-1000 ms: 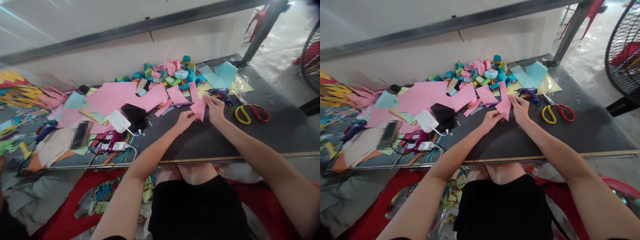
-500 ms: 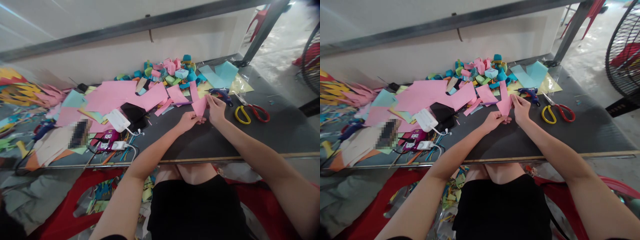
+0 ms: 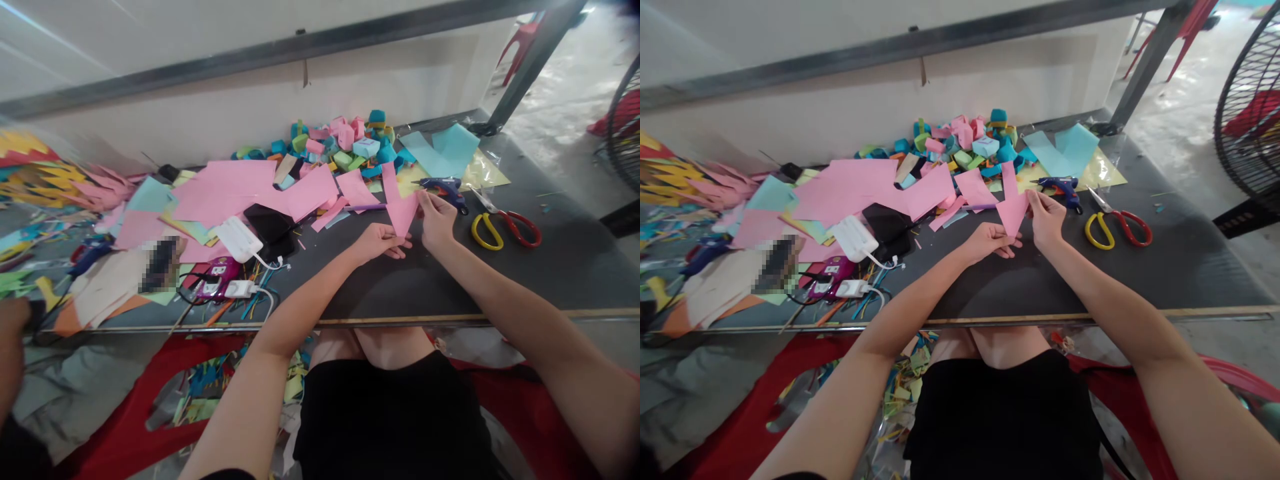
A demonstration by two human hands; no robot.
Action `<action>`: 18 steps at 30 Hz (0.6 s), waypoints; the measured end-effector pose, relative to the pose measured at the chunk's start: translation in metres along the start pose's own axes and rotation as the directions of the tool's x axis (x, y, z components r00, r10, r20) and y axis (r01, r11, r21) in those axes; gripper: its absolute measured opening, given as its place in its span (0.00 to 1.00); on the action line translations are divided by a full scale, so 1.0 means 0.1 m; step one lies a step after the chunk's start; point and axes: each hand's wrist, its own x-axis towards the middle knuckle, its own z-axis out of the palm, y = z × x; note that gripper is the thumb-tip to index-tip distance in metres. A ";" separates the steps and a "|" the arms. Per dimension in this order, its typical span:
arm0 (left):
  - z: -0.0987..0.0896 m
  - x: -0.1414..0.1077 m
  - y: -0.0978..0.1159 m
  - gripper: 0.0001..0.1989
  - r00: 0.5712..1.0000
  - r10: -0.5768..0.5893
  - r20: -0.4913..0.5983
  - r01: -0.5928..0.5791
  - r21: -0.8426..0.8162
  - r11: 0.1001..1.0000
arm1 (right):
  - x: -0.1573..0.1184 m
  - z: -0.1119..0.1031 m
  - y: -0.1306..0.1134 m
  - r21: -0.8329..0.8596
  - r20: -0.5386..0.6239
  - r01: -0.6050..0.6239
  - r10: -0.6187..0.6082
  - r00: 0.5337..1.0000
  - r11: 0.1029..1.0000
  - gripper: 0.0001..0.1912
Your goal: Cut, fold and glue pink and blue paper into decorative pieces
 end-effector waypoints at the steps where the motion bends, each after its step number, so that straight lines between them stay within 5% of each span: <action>1: -0.01 0.00 0.01 0.10 1.000 0.005 -0.008 -0.005 0.008 1.000 | 0.01 -0.01 0.00 0.006 -0.006 0.007 -0.007 1.000 1.000 0.27; 8: -0.11 0.08 -0.03 0.11 0.974 0.042 -0.223 -0.046 -0.010 0.999 | 0.11 -0.07 0.04 0.096 0.005 -0.075 0.075 0.997 0.992 0.25; 14: -0.15 0.10 -0.04 0.09 0.953 0.083 -0.291 -0.105 -0.063 0.992 | -0.03 0.03 0.01 -0.005 0.397 -0.221 0.204 0.895 0.975 0.27; 18: -0.13 0.09 -0.03 0.09 0.950 0.088 -0.298 -0.128 -0.117 0.985 | -0.11 0.05 -0.01 0.021 0.514 -0.246 0.200 0.834 0.969 0.30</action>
